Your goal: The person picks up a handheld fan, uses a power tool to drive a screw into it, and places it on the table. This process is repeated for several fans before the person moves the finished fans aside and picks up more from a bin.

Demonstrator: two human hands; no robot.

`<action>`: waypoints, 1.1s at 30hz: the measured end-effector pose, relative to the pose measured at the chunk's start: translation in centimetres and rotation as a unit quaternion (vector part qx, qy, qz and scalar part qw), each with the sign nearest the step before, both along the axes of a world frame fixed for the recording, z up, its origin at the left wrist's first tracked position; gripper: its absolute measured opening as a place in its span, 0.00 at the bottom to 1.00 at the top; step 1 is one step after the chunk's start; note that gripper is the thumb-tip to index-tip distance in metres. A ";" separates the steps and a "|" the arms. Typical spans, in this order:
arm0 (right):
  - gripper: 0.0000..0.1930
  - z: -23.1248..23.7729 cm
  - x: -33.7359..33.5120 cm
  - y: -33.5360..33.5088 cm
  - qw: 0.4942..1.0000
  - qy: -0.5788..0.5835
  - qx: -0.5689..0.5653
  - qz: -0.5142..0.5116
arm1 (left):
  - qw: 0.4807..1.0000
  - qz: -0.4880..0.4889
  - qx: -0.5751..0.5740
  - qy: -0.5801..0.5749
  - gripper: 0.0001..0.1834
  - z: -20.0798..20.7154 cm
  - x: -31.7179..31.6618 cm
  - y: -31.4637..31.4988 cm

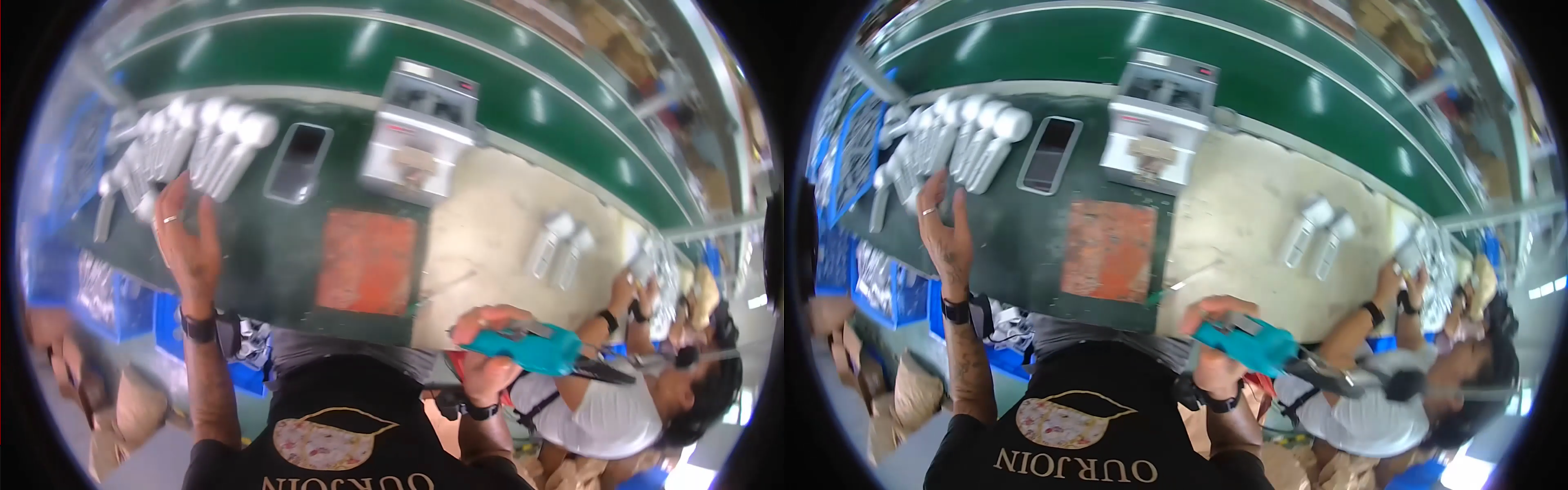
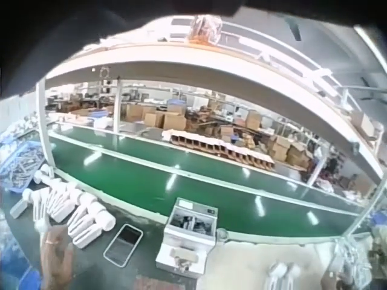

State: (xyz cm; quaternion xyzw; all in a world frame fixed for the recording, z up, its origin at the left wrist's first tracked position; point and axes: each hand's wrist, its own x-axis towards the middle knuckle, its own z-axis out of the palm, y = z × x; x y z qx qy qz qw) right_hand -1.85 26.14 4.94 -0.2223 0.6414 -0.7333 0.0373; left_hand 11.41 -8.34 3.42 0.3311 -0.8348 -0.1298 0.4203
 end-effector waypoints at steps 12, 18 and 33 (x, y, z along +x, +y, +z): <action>0.42 1.0 2.8 5.6 0.996 -0.080 -0.003 -0.040 | 0.860 -0.491 0.126 -0.064 0.25 -6.1 -31.8 31.6; 0.25 0.1 0.3 7.0 0.992 -0.003 0.083 -0.090 | 0.860 -0.476 0.158 -0.091 0.17 -4.1 -30.0 29.7; 0.34 3.3 -9.0 -7.0 0.987 0.052 -0.141 0.053 | 0.875 -0.462 0.069 -0.129 0.20 -2.1 -12.1 11.4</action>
